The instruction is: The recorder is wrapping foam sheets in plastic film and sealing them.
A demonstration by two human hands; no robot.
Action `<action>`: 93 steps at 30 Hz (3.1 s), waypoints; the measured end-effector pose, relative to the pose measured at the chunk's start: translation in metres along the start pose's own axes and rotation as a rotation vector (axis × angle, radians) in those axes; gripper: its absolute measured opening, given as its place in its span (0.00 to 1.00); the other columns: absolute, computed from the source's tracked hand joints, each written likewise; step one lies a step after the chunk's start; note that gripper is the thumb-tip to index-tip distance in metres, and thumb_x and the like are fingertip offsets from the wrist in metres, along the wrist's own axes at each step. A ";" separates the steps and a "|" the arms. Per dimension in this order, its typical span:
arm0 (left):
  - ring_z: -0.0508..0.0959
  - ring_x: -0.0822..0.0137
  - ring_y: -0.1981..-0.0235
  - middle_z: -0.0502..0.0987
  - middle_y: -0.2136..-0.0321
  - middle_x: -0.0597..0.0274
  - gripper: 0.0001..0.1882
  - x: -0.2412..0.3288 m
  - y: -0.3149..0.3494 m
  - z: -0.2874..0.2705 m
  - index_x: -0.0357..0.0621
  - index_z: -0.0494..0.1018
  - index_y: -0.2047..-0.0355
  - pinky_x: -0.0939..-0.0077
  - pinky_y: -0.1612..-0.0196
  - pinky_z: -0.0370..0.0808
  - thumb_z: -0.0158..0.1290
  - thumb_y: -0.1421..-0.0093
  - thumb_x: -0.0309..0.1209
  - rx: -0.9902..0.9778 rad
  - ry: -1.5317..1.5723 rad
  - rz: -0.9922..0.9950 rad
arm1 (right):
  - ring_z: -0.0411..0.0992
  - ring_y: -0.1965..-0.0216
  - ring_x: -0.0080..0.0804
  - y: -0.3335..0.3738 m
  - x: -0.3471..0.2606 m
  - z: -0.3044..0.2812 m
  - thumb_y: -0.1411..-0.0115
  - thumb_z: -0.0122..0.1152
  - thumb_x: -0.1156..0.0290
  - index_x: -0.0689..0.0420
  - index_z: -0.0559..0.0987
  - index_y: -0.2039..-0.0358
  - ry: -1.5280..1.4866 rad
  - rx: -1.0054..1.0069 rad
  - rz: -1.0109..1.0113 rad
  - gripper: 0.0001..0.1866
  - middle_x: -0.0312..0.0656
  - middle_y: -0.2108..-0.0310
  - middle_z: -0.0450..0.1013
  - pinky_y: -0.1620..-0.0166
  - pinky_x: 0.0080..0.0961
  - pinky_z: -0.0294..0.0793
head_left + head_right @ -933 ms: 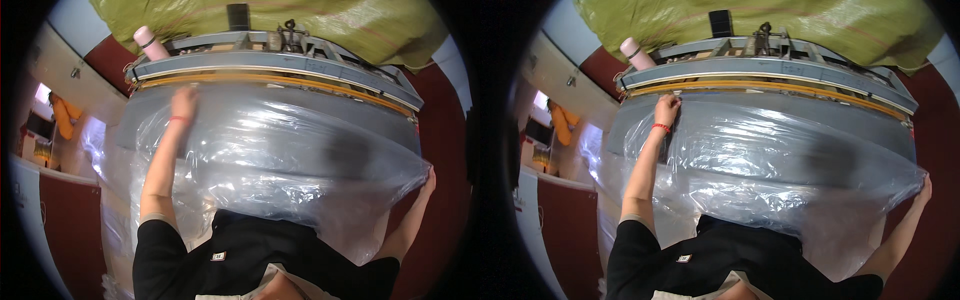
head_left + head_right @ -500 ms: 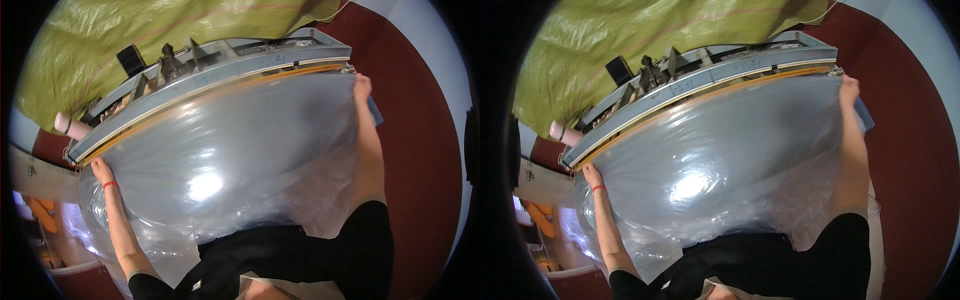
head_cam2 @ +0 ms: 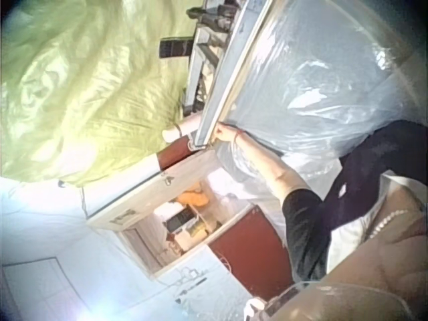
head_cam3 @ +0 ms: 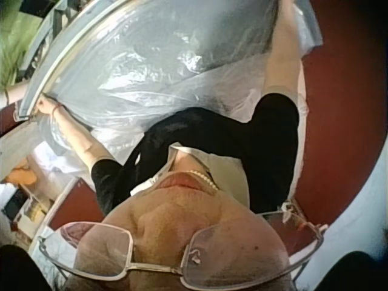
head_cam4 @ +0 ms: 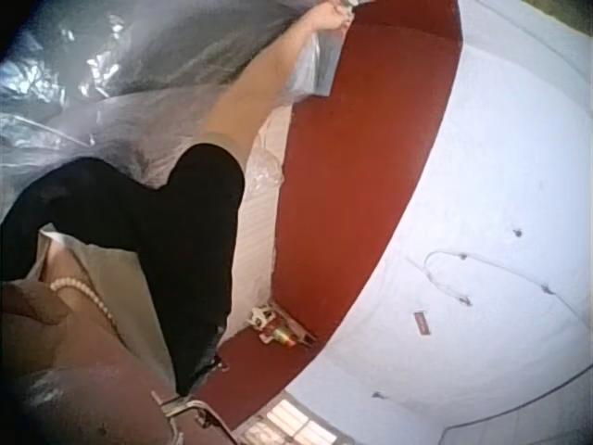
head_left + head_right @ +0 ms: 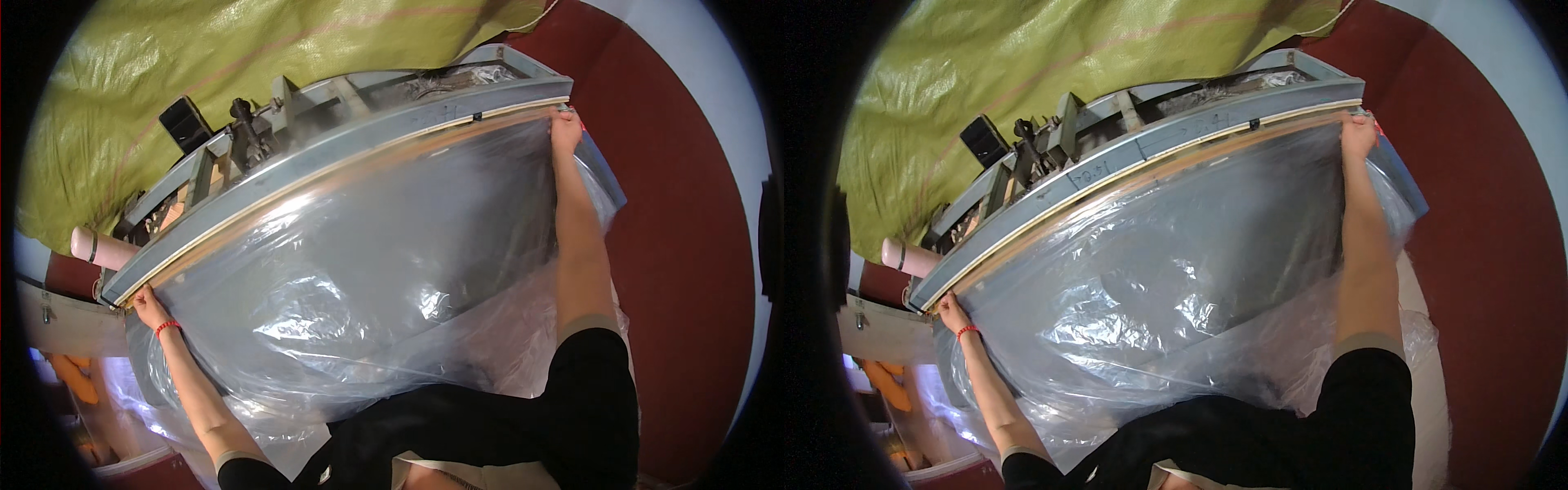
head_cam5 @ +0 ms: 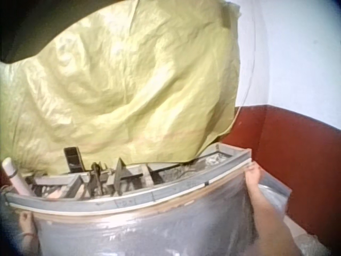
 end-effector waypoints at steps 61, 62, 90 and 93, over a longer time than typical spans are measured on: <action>0.73 0.55 0.63 0.74 0.65 0.50 0.13 0.268 -0.001 -0.190 0.40 0.72 0.64 0.68 0.60 0.68 0.51 0.52 0.28 0.362 -1.327 0.643 | 0.67 0.75 0.22 0.018 -0.036 -0.284 0.53 0.61 0.61 0.61 0.78 0.74 0.372 0.122 0.123 0.15 0.36 0.77 0.73 0.68 0.21 0.67; 0.73 0.55 0.65 0.74 0.66 0.50 0.14 0.286 0.010 -0.182 0.36 0.71 0.65 0.68 0.60 0.69 0.53 0.51 0.31 0.662 -1.250 0.775 | 0.66 0.76 0.22 0.025 -0.042 -0.273 0.53 0.61 0.61 0.61 0.78 0.74 0.305 0.099 0.136 0.14 0.35 0.78 0.72 0.69 0.21 0.67; 0.69 0.67 0.54 0.71 0.57 0.57 0.20 0.331 0.448 0.260 0.38 0.67 0.55 0.74 0.51 0.64 0.51 0.46 0.34 -1.825 0.307 -0.329 | 0.73 0.64 0.41 0.025 -0.020 -0.175 0.46 0.43 0.69 0.60 0.71 0.67 1.149 0.051 0.109 0.11 0.47 0.69 0.74 0.63 0.34 0.72; 0.53 0.65 0.41 0.53 0.43 0.55 0.30 0.361 0.571 0.304 0.41 0.53 0.44 0.70 0.42 0.52 0.49 0.46 0.31 -2.116 0.444 -0.210 | 0.73 0.65 0.40 0.029 -0.026 -0.164 0.46 0.43 0.69 0.60 0.71 0.67 1.138 0.073 0.079 0.11 0.47 0.69 0.74 0.64 0.33 0.73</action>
Point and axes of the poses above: each hand's wrist, its own y-axis away from the middle knuckle, its own z-axis out of the palm, x = y × z, the point moved 7 cm from there along -y, towards the middle knuckle
